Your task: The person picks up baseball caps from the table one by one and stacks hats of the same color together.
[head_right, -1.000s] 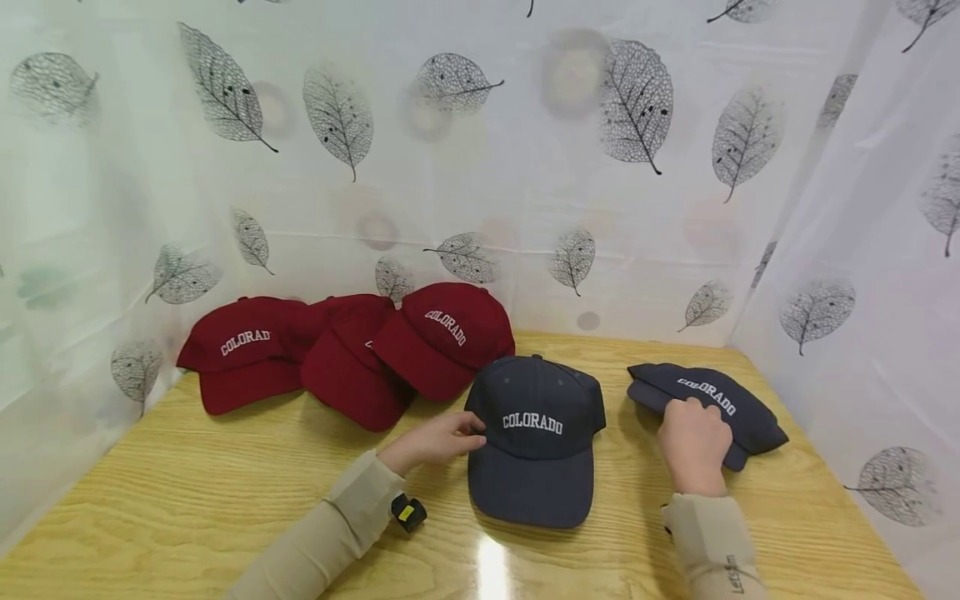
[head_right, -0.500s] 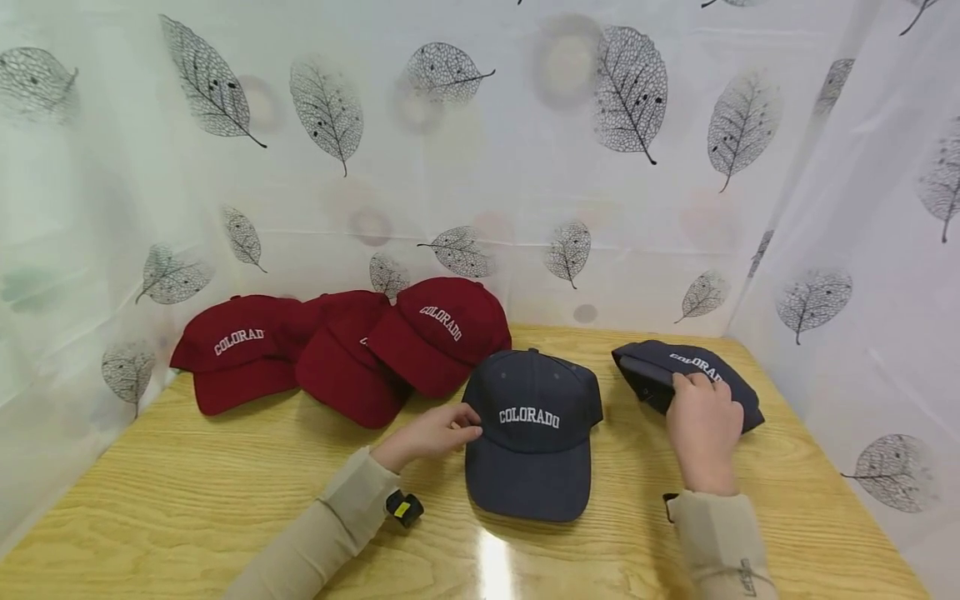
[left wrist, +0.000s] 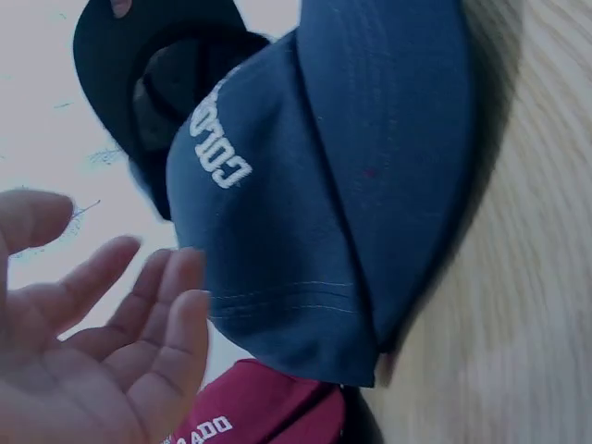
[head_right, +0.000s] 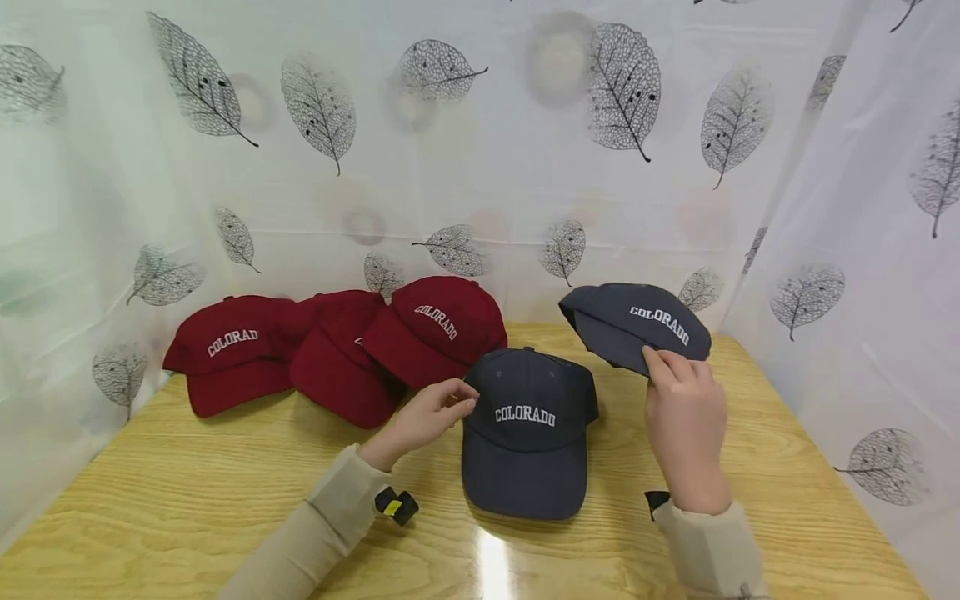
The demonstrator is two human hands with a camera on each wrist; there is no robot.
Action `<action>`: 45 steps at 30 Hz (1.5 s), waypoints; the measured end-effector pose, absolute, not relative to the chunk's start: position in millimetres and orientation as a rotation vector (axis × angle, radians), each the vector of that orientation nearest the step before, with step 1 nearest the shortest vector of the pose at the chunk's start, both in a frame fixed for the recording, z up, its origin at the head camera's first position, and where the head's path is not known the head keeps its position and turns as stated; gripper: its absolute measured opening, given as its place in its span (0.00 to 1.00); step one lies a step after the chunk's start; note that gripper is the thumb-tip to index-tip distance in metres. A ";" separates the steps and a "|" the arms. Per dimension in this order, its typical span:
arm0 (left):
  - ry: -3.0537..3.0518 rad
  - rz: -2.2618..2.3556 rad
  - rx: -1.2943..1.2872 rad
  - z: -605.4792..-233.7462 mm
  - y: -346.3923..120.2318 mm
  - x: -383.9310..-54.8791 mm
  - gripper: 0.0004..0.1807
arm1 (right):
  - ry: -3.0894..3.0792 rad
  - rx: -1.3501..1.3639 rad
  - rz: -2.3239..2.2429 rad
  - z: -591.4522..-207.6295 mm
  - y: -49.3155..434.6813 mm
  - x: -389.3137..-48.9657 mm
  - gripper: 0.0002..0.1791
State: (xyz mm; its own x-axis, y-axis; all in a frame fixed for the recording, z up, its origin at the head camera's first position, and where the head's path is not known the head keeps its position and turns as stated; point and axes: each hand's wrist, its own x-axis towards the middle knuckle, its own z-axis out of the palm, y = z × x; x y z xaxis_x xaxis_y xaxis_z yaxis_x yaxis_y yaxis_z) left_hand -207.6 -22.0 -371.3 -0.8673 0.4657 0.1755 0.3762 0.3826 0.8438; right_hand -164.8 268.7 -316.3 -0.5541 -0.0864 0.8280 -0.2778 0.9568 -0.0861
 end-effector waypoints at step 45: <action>1.189 2.639 0.445 -342.4 -19.7 -194.1 0.19 | -1.709 1.021 0.183 -328.1 193.9 -153.5 0.14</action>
State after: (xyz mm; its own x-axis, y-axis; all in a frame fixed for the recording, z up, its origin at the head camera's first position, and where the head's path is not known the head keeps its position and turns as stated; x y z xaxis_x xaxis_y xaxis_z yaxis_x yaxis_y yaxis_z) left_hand -194.1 -19.7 -342.4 -0.9316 0.3127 0.1851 -0.0687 -0.6516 0.7554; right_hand -153.5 193.9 -328.1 -0.0461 -0.5349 0.8437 -0.7011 0.6190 0.3541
